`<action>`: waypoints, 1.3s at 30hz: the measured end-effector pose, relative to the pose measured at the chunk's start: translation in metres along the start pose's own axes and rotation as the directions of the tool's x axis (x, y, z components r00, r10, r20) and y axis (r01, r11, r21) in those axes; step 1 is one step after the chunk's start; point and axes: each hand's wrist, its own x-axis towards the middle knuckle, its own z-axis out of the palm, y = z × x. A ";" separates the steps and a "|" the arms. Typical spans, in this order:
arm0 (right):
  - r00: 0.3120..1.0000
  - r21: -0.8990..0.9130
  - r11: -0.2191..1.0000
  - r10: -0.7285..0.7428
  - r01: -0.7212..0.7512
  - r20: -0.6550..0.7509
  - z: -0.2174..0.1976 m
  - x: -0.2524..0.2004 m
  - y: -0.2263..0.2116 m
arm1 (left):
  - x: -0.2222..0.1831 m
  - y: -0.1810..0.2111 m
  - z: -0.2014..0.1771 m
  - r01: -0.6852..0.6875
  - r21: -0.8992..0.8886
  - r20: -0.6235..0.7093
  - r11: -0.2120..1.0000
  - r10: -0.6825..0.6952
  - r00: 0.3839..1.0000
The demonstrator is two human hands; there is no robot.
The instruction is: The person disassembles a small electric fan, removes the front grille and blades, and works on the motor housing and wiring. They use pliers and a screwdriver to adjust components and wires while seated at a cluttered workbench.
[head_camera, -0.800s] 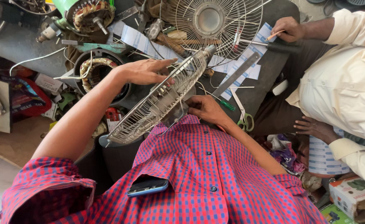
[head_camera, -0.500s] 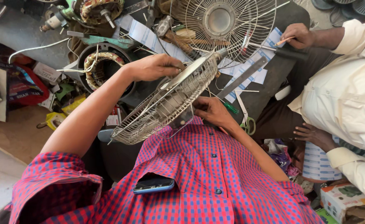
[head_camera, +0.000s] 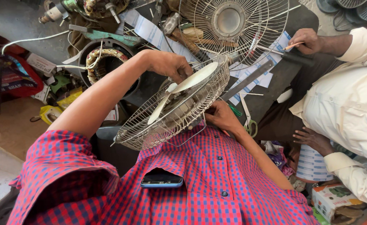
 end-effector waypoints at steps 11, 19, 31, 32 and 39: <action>0.997 0.177 0.981 -0.078 0.078 -0.007 -0.001 -0.001 -0.007 | 0.023 -0.021 -0.006 0.048 -0.044 0.123 0.998 -0.042 0.992; 0.995 0.172 0.980 -0.095 0.098 -0.027 0.001 -0.002 -0.009 | 0.024 -0.023 -0.003 0.047 -0.182 0.155 0.982 -0.019 0.988; 0.996 0.159 0.986 -0.061 0.050 0.065 -0.004 -0.004 -0.025 | 0.006 -0.023 0.003 0.008 -0.419 0.106 0.908 0.040 0.994; 0.993 0.175 0.982 -0.091 0.077 0.073 -0.004 -0.004 -0.027 | 0.004 -0.025 0.005 -0.004 -0.447 0.095 0.895 0.052 0.994; 0.990 0.027 0.990 -0.139 0.139 0.020 -0.005 -0.005 -0.033 | -0.004 -0.033 0.022 -0.050 -0.584 -0.030 0.810 0.040 0.999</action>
